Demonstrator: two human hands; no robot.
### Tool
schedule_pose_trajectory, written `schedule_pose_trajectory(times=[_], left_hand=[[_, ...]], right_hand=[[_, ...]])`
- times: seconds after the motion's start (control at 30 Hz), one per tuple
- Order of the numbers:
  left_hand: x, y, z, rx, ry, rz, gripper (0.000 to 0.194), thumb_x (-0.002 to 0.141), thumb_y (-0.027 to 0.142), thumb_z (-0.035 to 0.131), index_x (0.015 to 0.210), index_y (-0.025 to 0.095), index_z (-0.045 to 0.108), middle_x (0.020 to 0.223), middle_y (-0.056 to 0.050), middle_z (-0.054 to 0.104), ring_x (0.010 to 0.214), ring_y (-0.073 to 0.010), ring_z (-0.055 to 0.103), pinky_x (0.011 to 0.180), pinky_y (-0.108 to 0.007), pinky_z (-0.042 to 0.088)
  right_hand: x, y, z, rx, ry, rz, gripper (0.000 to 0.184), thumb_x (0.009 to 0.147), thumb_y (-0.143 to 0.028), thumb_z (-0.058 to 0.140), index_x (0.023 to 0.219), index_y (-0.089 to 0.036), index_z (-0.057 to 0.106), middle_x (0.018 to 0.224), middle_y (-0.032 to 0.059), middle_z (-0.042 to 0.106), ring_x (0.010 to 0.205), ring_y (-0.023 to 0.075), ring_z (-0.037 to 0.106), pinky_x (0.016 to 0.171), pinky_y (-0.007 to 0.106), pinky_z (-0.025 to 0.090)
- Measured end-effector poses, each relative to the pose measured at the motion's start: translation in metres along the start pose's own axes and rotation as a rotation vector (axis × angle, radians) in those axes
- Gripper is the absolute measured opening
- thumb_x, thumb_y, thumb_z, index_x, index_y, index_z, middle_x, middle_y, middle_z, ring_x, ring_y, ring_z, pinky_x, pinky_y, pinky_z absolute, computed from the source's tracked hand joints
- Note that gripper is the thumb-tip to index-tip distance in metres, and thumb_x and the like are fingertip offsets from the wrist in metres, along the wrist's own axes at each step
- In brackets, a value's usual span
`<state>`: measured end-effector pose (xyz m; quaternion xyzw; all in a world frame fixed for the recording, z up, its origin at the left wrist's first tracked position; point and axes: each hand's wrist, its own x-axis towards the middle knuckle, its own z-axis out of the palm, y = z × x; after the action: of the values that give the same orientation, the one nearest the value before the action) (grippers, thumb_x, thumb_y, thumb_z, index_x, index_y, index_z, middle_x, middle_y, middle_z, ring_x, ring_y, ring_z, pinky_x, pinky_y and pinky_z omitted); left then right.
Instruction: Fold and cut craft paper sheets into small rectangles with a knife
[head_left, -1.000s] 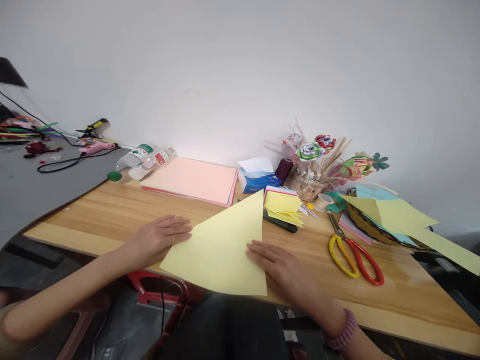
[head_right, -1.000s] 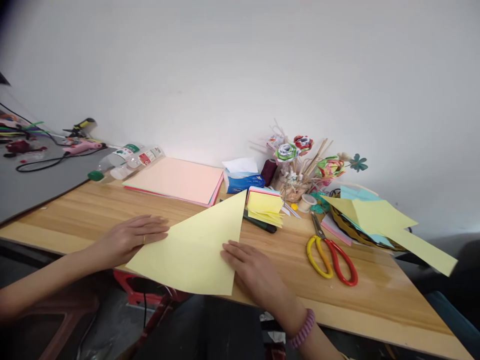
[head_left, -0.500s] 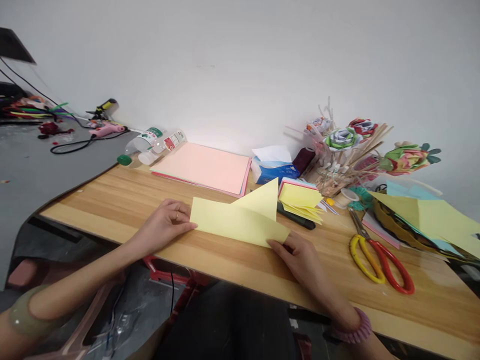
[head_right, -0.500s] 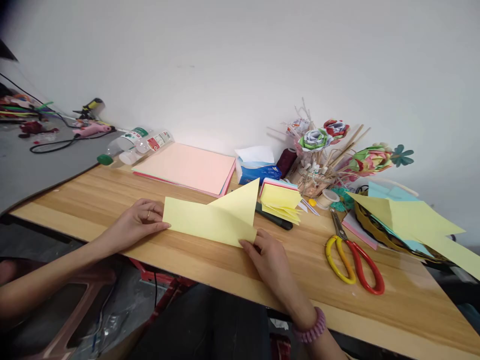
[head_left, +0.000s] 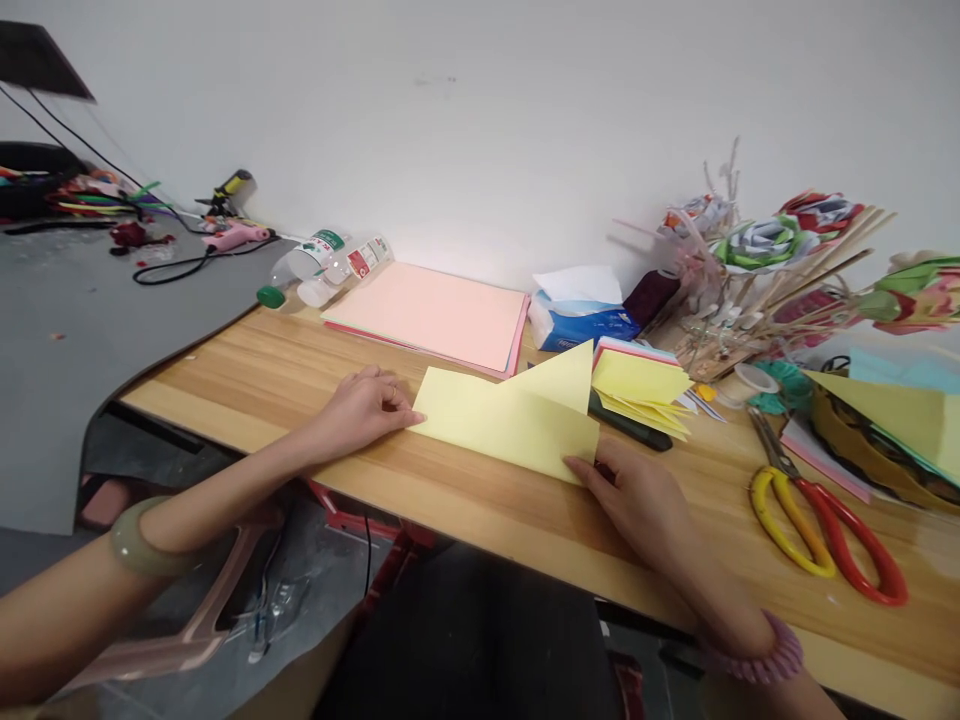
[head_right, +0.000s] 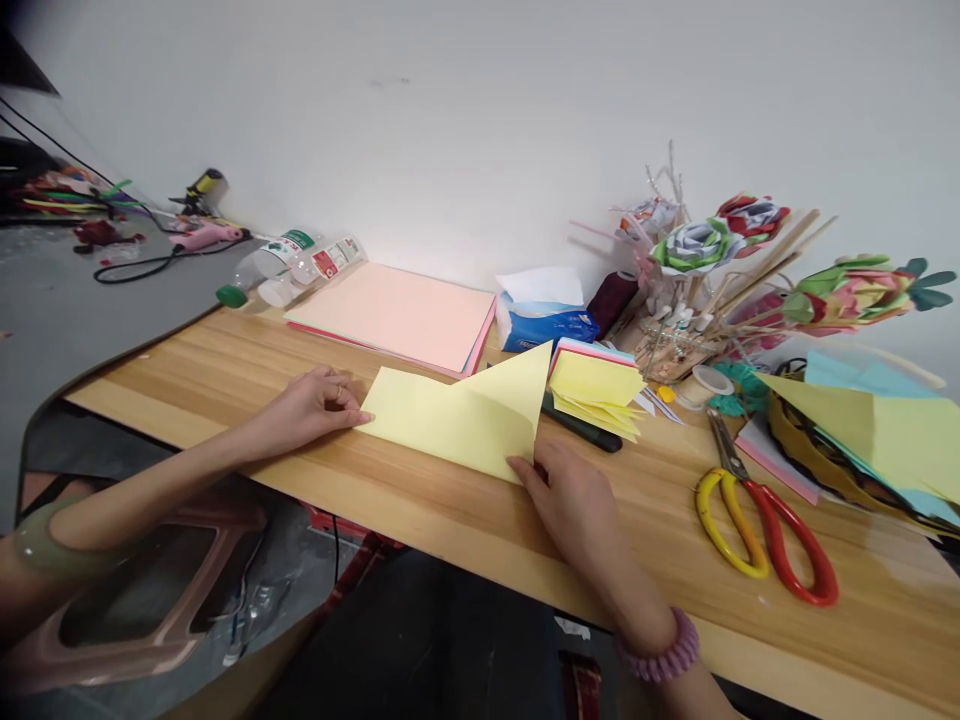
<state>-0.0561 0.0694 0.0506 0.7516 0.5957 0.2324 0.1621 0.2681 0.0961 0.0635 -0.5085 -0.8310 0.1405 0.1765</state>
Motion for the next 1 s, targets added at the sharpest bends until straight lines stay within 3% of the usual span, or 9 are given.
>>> schedule_pose_trajectory(times=[0.17, 0.33, 0.53, 0.7, 0.83, 1.0], left_hand=[[0.004, -0.001, -0.005, -0.017, -0.065, 0.043, 0.042, 0.085, 0.043, 0.051, 0.052, 0.018, 0.047, 0.061, 0.002, 0.049, 0.067, -0.0145, 0.046, 0.069, -0.027, 0.032], [0.002, -0.004, -0.010, -0.125, -0.094, 0.115, 0.033, 0.082, 0.045, 0.056, 0.063, 0.018, 0.052, 0.068, 0.002, 0.053, 0.072, -0.0145, 0.048, 0.069, -0.025, 0.035], [0.004, -0.006, -0.006, -0.210, -0.054, 0.116, 0.032, 0.081, 0.043, 0.060, 0.062, 0.017, 0.056, 0.070, 0.001, 0.054, 0.069, -0.0135, 0.050, 0.066, -0.025, 0.038], [0.008, -0.007, -0.004, -0.505, 0.025, 0.057, 0.026, 0.067, 0.036, 0.074, 0.085, 0.019, 0.065, 0.091, -0.001, 0.064, 0.087, -0.0172, 0.057, 0.081, -0.030, 0.042], [0.015, -0.006, -0.004, -0.549, -0.039, 0.044, 0.019, 0.072, 0.037, 0.068, 0.073, 0.019, 0.069, 0.083, -0.001, 0.064, 0.083, -0.0167, 0.057, 0.078, -0.030, 0.042], [0.023, -0.004, -0.004, -0.511, -0.060, -0.042, 0.030, 0.073, 0.042, 0.065, 0.059, 0.017, 0.060, 0.070, 0.000, 0.056, 0.069, -0.0133, 0.051, 0.063, -0.026, 0.039]], right_hand=[[0.004, 0.002, 0.003, -0.018, -0.009, -0.016, 0.033, 0.085, -0.043, 0.039, 0.057, -0.025, 0.038, 0.058, 0.0007, 0.054, 0.055, 0.0166, 0.050, 0.051, 0.028, 0.032], [0.006, 0.003, 0.004, -0.037, -0.018, -0.018, 0.033, 0.085, -0.042, 0.039, 0.057, -0.025, 0.037, 0.058, 0.0013, 0.054, 0.055, 0.0169, 0.049, 0.052, 0.029, 0.033], [0.006, 0.004, 0.003, -0.049, -0.026, -0.009, 0.035, 0.085, -0.044, 0.038, 0.056, -0.025, 0.037, 0.057, 0.0022, 0.054, 0.055, 0.0174, 0.049, 0.052, 0.029, 0.032], [0.005, 0.005, 0.003, -0.046, -0.045, -0.007, 0.034, 0.086, -0.044, 0.038, 0.059, -0.024, 0.042, 0.061, 0.0024, 0.057, 0.056, 0.0175, 0.051, 0.053, 0.029, 0.034], [0.004, 0.005, 0.003, -0.044, -0.041, -0.005, 0.034, 0.086, -0.043, 0.038, 0.058, -0.024, 0.041, 0.059, 0.0023, 0.057, 0.055, 0.0172, 0.051, 0.051, 0.029, 0.032], [0.004, 0.004, 0.003, -0.050, -0.026, -0.006, 0.033, 0.084, -0.043, 0.040, 0.057, -0.024, 0.040, 0.056, 0.0015, 0.054, 0.051, 0.0159, 0.048, 0.049, 0.028, 0.030]])
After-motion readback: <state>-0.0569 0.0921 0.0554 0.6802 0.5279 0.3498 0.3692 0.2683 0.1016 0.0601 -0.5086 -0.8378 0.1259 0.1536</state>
